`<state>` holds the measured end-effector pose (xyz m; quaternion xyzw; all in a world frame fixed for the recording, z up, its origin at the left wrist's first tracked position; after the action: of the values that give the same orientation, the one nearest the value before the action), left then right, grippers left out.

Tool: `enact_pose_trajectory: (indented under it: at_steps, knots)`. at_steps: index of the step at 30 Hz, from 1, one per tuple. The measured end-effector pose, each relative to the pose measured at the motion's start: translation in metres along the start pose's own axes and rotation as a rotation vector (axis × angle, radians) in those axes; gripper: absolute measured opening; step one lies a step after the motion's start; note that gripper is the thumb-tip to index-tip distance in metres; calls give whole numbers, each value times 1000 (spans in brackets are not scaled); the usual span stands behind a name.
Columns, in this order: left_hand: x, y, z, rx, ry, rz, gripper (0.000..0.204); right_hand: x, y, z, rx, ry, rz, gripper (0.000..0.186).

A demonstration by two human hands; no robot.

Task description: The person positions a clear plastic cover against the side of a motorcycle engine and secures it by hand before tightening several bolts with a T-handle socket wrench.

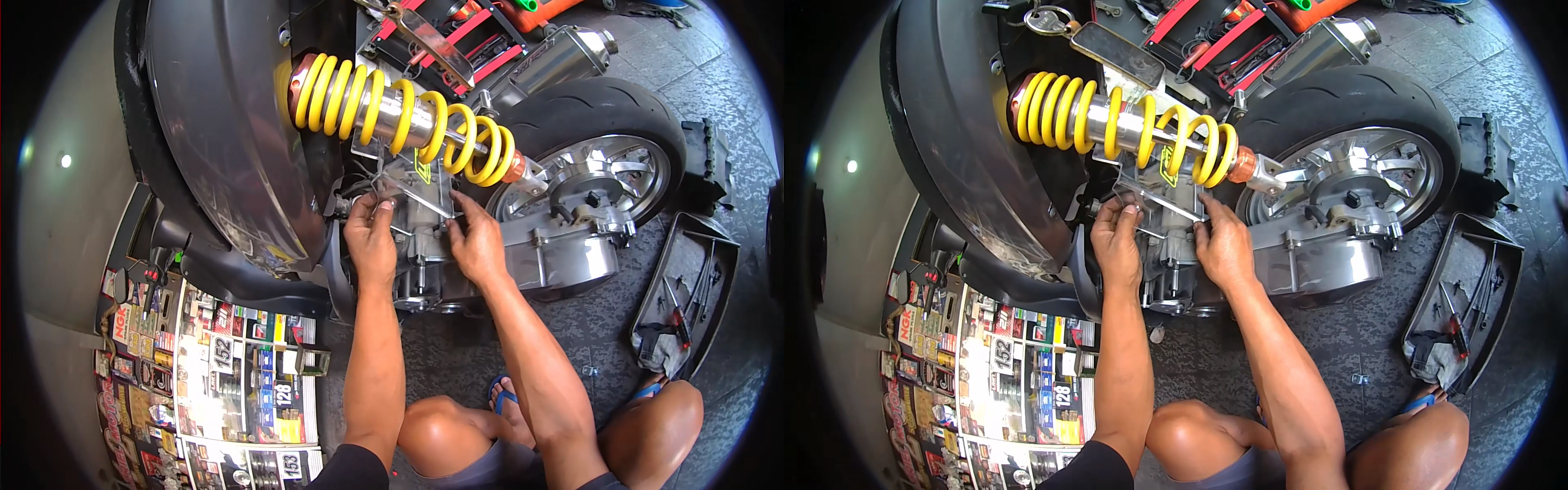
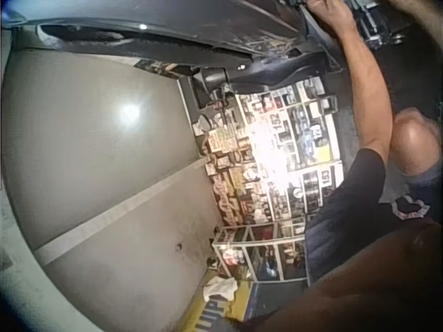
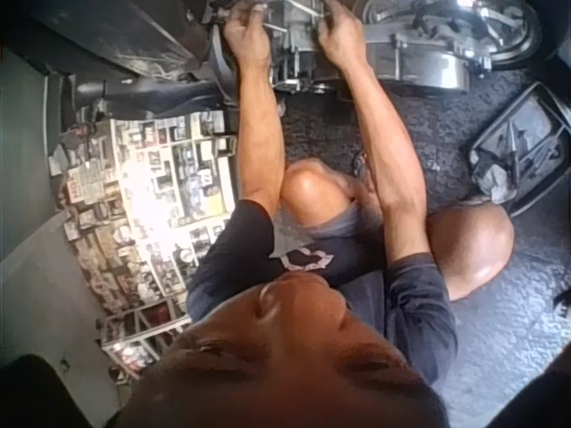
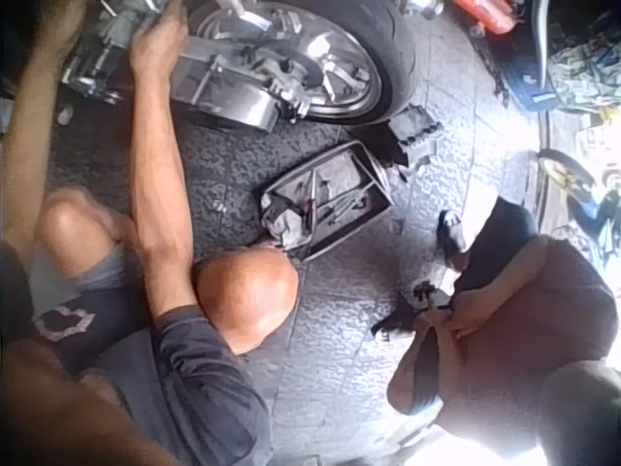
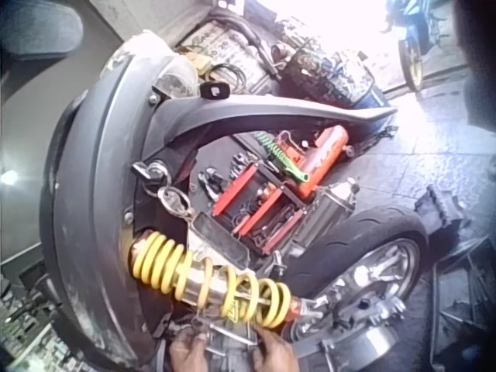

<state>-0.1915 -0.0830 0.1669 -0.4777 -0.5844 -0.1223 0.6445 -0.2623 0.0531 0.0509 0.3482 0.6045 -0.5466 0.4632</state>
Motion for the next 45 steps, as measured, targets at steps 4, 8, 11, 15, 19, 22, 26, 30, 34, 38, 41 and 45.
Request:
enact_pose_trajectory:
  at_steps: [4, 8, 11, 15, 19, 22, 26, 30, 34, 38, 41, 45]
  knots:
    - [-2, 0, -2, -11, -5, 9, 14, 1, 1, 1, -30, -9, 36, 45]
    - [-3, 0, -5, 0, 17, -2, 14, -1, 1, 2, -13, -3, 23, 45]
    - [-4, -1, -5, 12, 14, -16, 14, -1, 1, 0, 5, 12, 7, 45]
    - [-4, -1, -3, 39, 58, -39, 14, 0, 1, 1, 12, 7, 1, 45]
    - [-4, -1, -2, 34, 66, -33, 14, 0, 2, 1, -4, -4, 29, 45]
    - [-3, -2, -2, 11, 57, -15, 13, -1, 1, 0, -3, -3, 29, 45]
    - [-4, -1, -3, 4, 63, -6, 13, -2, 2, -2, 5, 8, 20, 46]
    - [-4, 0, -3, 5, 66, 1, 13, -1, 2, -2, -42, -18, 71, 46]
    - [-4, 0, -1, 0, 72, -3, 13, 1, 1, -1, -34, -11, 63, 46]
    - [-5, -2, -2, 3, 77, -14, 13, 3, 0, 2, -24, -7, 45, 46]
    - [-4, -2, -4, 3, 66, -7, 14, 1, 0, 1, -13, -8, 40, 46]
    - [-6, 0, -2, 13, 59, -10, 14, 3, 1, 1, -22, -25, 45, 48]
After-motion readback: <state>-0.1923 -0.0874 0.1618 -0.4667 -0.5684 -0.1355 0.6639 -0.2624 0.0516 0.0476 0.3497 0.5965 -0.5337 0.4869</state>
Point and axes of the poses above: each hand's wrist, its own y-axis away from the middle knuckle, its own z-axis out of the palm, x = y × z, the point moved 6 cm from there along -y, towards the middle knuckle, and after that the axes turned 13 degrees about y, right-handed, at the moved point
